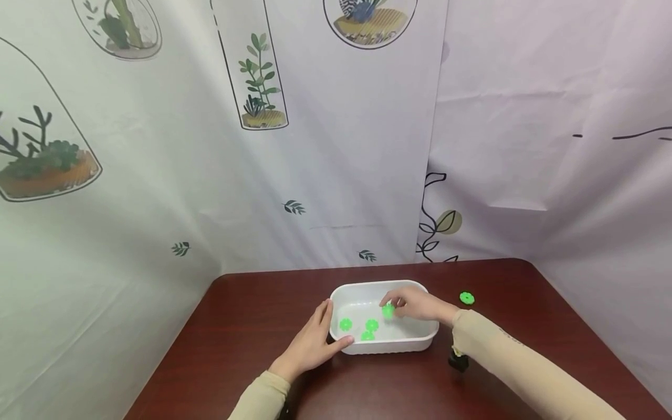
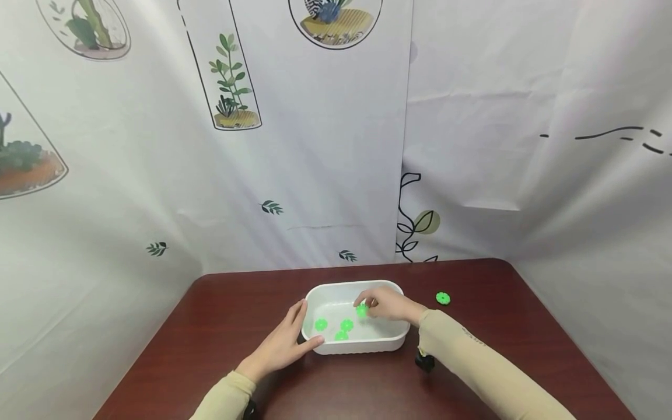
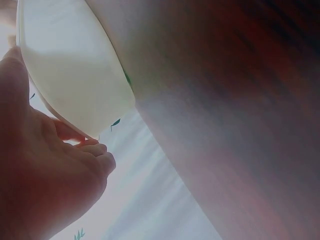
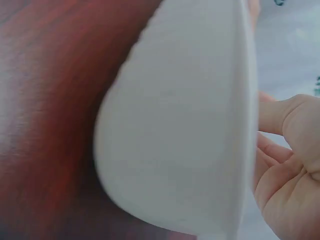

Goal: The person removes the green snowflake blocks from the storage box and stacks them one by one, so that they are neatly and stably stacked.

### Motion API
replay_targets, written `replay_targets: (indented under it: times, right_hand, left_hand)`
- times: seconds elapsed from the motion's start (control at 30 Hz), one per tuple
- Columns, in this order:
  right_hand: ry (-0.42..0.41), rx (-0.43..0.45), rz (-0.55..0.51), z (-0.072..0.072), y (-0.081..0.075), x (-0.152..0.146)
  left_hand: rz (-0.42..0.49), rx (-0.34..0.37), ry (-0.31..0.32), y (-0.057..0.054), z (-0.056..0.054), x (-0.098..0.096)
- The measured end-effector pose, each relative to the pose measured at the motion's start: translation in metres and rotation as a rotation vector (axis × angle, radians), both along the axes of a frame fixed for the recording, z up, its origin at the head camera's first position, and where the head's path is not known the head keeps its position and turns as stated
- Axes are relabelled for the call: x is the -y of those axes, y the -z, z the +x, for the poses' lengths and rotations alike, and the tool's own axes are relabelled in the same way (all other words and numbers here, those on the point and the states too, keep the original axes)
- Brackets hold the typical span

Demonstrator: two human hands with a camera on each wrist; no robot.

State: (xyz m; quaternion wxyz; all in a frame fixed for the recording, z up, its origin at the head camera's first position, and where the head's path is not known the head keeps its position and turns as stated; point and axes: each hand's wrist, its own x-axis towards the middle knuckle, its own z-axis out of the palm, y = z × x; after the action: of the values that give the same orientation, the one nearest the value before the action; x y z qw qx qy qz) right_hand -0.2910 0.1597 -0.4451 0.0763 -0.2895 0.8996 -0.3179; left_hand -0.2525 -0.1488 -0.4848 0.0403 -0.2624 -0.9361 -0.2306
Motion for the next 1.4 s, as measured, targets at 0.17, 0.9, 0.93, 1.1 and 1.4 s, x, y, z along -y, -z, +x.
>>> replay_targets:
  times: [0.17, 0.9, 0.93, 1.1, 1.4]
  right_hand:
    - [0.061, 0.027, -0.076, -0.004, -0.01, -0.005]
    - [0.324, -0.096, -0.311, -0.008, -0.036, -0.051]
    - [0.335, -0.091, -0.323, -0.007, -0.038, -0.054]
    - [0.409, -0.077, -0.376, -0.003, -0.043, -0.069]
    - [0.5, -0.064, -0.396, 0.007, -0.056, -0.105]
  left_hand:
    - [0.007, -0.003, 0.002, 0.0, -0.001, 0.0]
    - [-0.008, 0.012, -0.01, 0.0, -0.003, 0.0]
    - [-0.011, 0.009, -0.011, 0.0, -0.002, 0.0]
    - [-0.023, 0.009, -0.016, 0.001, -0.002, 0.001]
    - [-0.028, 0.027, -0.022, -0.002, -0.004, 0.001]
